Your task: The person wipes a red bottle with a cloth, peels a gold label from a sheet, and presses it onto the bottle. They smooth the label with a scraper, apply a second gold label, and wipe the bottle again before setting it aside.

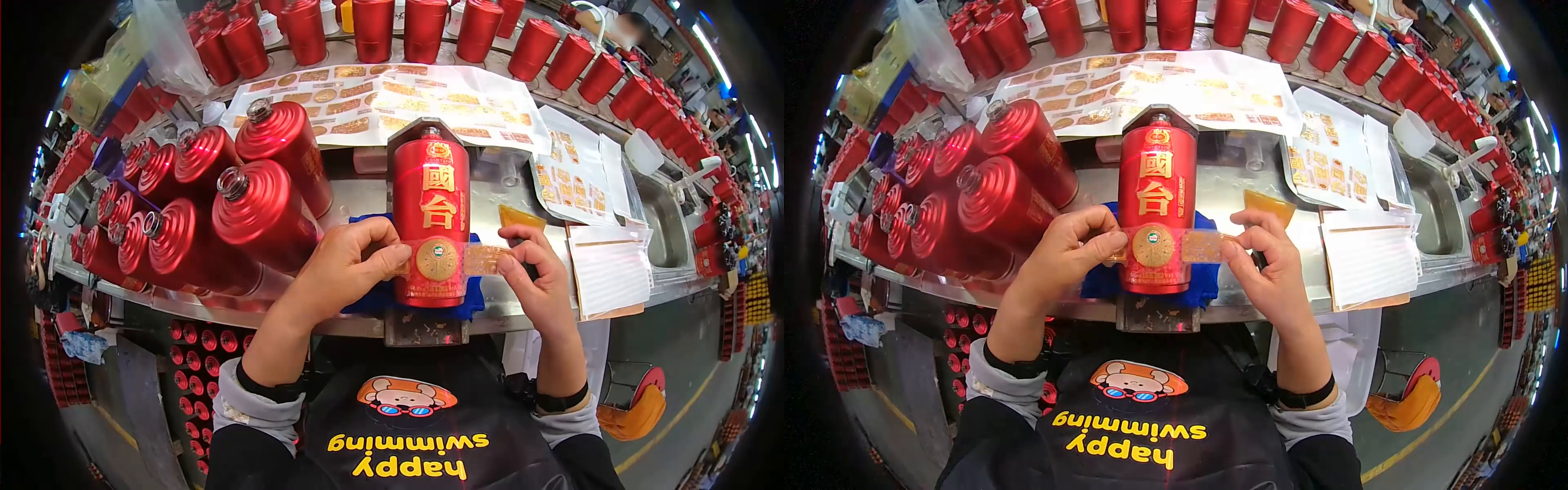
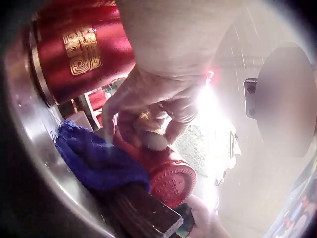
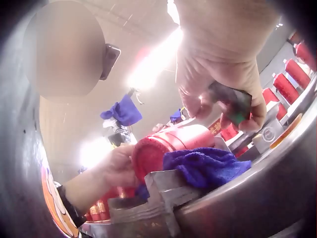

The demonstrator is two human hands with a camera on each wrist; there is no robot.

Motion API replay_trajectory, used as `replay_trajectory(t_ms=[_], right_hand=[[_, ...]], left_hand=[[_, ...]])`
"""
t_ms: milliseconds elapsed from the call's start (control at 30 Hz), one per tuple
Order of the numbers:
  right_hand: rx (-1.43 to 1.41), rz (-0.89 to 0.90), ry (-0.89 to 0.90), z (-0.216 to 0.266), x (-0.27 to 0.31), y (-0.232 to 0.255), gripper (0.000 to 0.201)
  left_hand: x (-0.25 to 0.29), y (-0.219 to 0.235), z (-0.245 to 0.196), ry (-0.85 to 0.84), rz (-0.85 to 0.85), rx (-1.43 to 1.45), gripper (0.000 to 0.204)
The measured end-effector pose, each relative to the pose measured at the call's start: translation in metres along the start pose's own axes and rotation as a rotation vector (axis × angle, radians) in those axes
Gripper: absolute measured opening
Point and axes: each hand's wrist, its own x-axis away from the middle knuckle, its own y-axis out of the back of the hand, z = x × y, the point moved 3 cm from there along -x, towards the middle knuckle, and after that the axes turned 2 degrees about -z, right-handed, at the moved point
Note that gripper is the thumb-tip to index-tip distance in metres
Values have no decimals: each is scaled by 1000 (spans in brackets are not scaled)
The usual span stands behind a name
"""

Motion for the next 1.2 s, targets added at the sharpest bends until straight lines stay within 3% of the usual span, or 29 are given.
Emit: replay_trajectory(t_ms=[1100, 1200], right_hand=[[199, 57, -7, -7, -3, -6, 13], [458, -152, 214, -7, -6, -5, 17]], left_hand=[[-1, 1, -5, -26, 1, -61, 22], [-1, 1, -2, -48, -18, -78, 23]])
